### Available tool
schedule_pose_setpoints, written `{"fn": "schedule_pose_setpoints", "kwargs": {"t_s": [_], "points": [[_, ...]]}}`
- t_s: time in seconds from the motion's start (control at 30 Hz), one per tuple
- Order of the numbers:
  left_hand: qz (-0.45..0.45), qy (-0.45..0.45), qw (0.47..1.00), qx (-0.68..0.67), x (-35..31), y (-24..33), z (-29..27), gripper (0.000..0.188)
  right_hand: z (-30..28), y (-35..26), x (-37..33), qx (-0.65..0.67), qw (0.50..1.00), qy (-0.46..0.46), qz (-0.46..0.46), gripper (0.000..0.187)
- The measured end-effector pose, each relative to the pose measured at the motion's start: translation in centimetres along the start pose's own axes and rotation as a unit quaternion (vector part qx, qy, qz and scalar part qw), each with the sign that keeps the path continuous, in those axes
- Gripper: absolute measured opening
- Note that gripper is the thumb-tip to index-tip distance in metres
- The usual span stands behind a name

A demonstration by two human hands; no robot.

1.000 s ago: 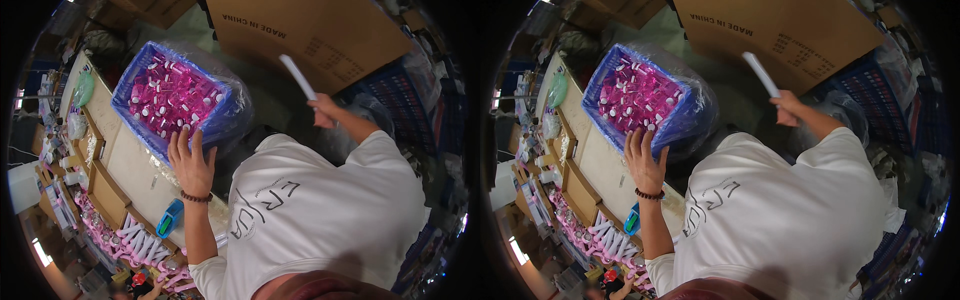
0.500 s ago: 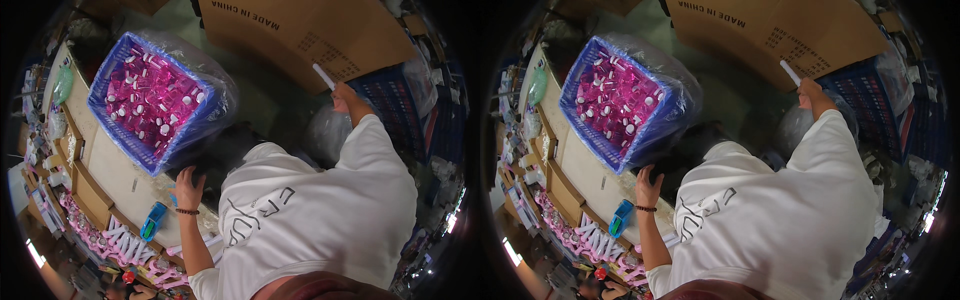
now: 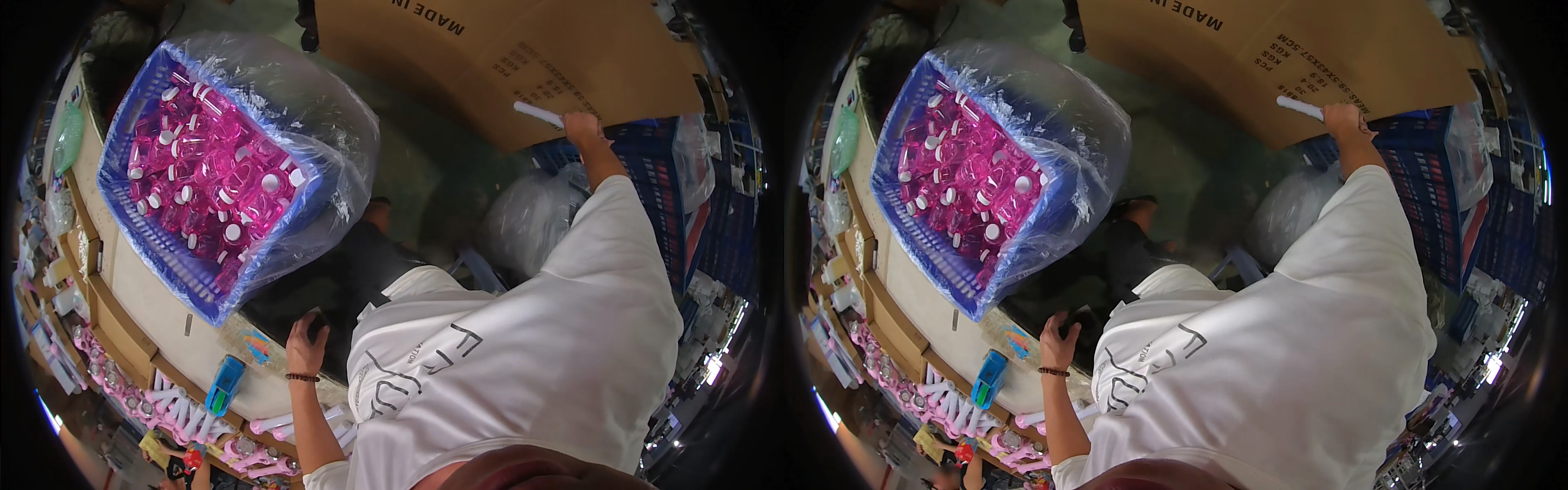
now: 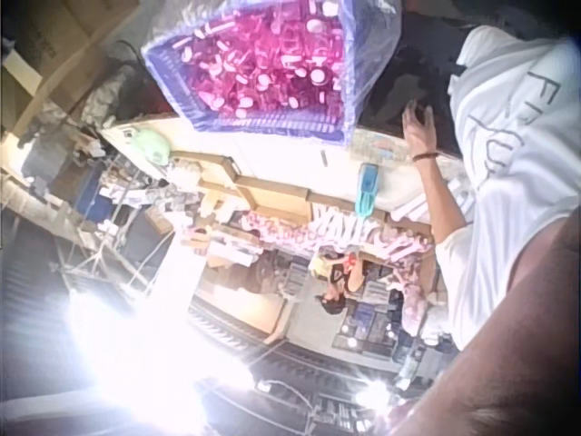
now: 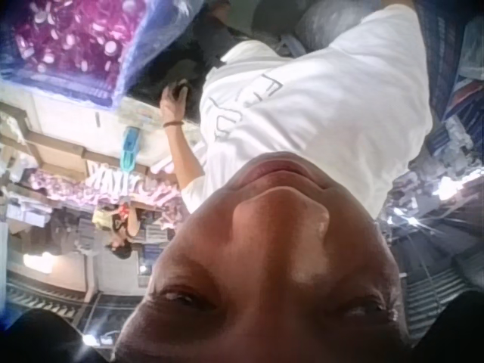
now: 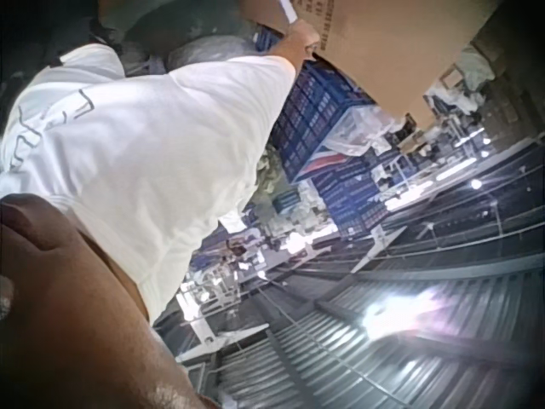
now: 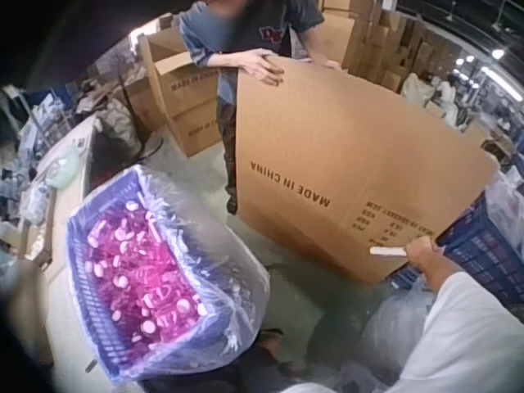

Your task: The person retrieves white baton handles from a crate and places them on a table. They then pick up pink decorative heads from a blue bin and attach each head to a handle by hand, repeating the process for multiple units.

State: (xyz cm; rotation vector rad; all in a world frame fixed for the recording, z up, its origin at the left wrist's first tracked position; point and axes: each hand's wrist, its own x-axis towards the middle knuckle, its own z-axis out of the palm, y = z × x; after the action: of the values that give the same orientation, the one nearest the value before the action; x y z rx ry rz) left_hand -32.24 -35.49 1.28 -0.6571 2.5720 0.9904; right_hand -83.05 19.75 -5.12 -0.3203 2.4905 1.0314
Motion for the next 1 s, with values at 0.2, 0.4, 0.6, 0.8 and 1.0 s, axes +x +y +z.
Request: {"fn": "schedule_pose_setpoints", "kwargs": {"t_s": [0.2,0.4,0.6,0.8,1.0], "points": [[-0.007,0.000,1.000,-0.002,1.3,-0.4,0.6,0.039,-1.4,0.7,2.1,-0.024,0.999,-0.020,-0.043,0.020],[-0.049,-0.004,0.998,-0.043,1.3,-1.0,0.1,0.036,-1.2,1.6,2.2,0.004,1.000,-0.025,-0.009,0.023],[-0.100,0.013,0.993,-0.054,0.6,-1.1,-1.0,0.039,-5.5,0.3,1.3,0.068,0.993,-0.098,-0.022,0.038],[-0.094,0.108,0.980,-0.135,-1.2,0.2,-1.5,0.039,-16.1,-6.1,-0.6,0.539,0.823,0.116,-0.140,0.045],[-0.162,0.152,0.947,-0.231,-3.4,0.6,-0.2,0.043,-38.0,-14.5,2.1,0.577,0.696,0.264,-0.335,0.051]]}}
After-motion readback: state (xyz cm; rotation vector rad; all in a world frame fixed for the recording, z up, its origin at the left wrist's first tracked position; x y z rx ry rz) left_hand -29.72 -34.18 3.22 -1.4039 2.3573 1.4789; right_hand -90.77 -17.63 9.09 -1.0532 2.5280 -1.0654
